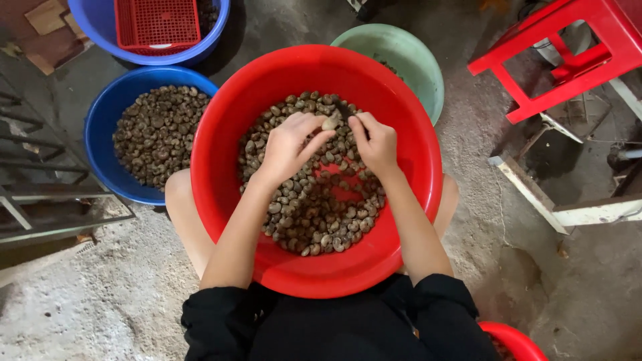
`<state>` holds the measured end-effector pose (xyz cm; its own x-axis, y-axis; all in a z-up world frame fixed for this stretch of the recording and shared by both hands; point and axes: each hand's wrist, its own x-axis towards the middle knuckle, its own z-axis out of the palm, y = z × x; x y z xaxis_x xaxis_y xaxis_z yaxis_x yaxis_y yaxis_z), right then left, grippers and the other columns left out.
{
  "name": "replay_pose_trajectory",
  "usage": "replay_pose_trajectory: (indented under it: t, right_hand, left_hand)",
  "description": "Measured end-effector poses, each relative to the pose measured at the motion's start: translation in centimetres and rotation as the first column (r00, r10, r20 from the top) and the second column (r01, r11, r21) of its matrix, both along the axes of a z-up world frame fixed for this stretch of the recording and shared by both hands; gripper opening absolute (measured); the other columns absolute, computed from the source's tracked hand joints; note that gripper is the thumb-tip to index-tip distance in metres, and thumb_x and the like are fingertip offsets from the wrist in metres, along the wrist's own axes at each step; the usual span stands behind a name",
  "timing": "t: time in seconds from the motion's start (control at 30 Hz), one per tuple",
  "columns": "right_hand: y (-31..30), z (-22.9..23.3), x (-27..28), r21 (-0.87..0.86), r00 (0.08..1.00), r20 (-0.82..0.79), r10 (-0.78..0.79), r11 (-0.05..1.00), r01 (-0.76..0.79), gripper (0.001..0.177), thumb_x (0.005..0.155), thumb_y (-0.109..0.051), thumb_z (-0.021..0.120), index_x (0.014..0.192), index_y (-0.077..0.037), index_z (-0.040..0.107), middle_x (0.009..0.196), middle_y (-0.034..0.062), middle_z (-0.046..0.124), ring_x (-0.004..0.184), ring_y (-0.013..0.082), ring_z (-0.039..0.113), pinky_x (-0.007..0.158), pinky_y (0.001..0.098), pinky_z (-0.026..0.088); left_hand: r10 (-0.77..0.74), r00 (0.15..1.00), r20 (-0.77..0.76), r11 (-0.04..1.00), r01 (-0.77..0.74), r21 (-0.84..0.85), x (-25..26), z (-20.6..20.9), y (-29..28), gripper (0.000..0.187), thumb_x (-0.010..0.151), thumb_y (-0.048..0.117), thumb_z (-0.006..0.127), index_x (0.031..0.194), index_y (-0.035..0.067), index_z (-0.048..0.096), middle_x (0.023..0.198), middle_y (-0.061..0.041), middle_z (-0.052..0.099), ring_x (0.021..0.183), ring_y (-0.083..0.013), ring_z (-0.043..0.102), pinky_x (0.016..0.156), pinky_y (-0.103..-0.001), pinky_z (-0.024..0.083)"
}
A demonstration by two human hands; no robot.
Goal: Manually peeling or cracking open nuts using a small knife over a plastic bowl.
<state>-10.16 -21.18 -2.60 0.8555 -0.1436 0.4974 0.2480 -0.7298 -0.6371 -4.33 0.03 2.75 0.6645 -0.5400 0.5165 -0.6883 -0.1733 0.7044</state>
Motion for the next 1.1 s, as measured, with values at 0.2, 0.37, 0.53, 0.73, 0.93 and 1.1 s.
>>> replay_pose_trajectory:
  t: [0.2,0.37,0.53,0.73,0.93,1.1]
  right_hand:
    - [1.9,-0.9,0.2,0.642,0.943,-0.256,0.214,0.767,0.001,0.015,0.098,-0.023,0.074,0.091,-0.013,0.066,0.064,-0.0045,0.058,0.059,0.0018,0.047,0.051,0.0221,0.038]
    - [1.9,-1.4,0.0,0.936,0.899,-0.182,0.399,0.351,0.034,0.01,0.101,-0.01,0.064,0.094,-0.004,0.06,0.056,-0.0014,0.049,0.044,0.0022,0.037,0.043,0.0189,0.03]
    - [2.2,-1.1,-0.2,0.998,0.885,-0.009,0.465,0.059,-0.021,0.009,0.105,-0.01,0.058,0.1,-0.004,0.06,0.053,-0.0022,0.044,0.039,0.0023,0.034,0.044,0.0198,0.029]
    - [2.3,-3.7,-0.2,0.999,0.855,0.045,0.516,-0.022,-0.039,0.021,0.109,-0.019,0.052,0.123,-0.004,0.058,0.054,-0.005,0.039,0.039,0.0022,0.033,0.048,0.0215,0.033]
    - [1.5,0.3,-0.5,0.276,0.995,-0.052,0.081,0.959,-0.064,0.029,0.114,-0.02,0.047,0.094,-0.007,0.064,0.051,-0.0032,0.051,0.039,0.0061,0.041,0.043,0.0189,0.037]
    - [-0.9,0.8,-0.2,-0.25,0.998,0.058,-0.035,0.967,0.048,0.029,0.111,-0.033,0.058,0.09,-0.017,0.069,0.057,-0.0007,0.058,0.052,0.0231,0.065,0.052,0.0329,0.054]
  left_hand:
    - [0.047,0.938,0.345,0.974,-0.119,0.192,0.4,-1.9,-0.1,0.015,0.096,0.019,0.077,0.104,0.008,0.071,0.086,-0.006,0.067,0.081,-0.0234,0.068,0.069,-0.03,0.058]
    - [0.056,0.991,0.119,0.996,-0.064,0.067,0.0,-2.4,-0.5,0.017,0.095,0.016,0.079,0.109,0.009,0.071,0.094,-0.005,0.068,0.086,-0.026,0.07,0.07,-0.034,0.059]
    - [0.027,0.97,-0.24,0.972,-0.082,-0.221,-0.1,-5.3,-2.4,0.025,0.095,0.022,0.084,0.115,0.013,0.072,0.108,-0.002,0.071,0.092,-0.0207,0.072,0.07,-0.031,0.059]
    - [-0.085,0.928,-0.362,0.926,-0.061,-0.374,-0.7,-7.4,-3.7,0.016,0.102,0.017,0.073,0.117,0.011,0.074,0.117,-0.003,0.069,0.104,-0.013,0.068,0.079,-0.026,0.057]
    - [0.008,0.923,-0.384,0.941,-0.137,-0.311,0.1,-6.8,-2.6,0.016,0.103,0.018,0.072,0.112,0.006,0.076,0.101,-0.007,0.071,0.091,-0.0158,0.07,0.069,-0.026,0.056]
    - [-0.042,0.961,-0.274,0.971,-0.026,-0.239,0.8,-4.1,-1.4,0.018,0.102,0.015,0.074,0.114,0.002,0.076,0.099,-0.01,0.071,0.082,-0.0206,0.068,0.065,-0.03,0.056]
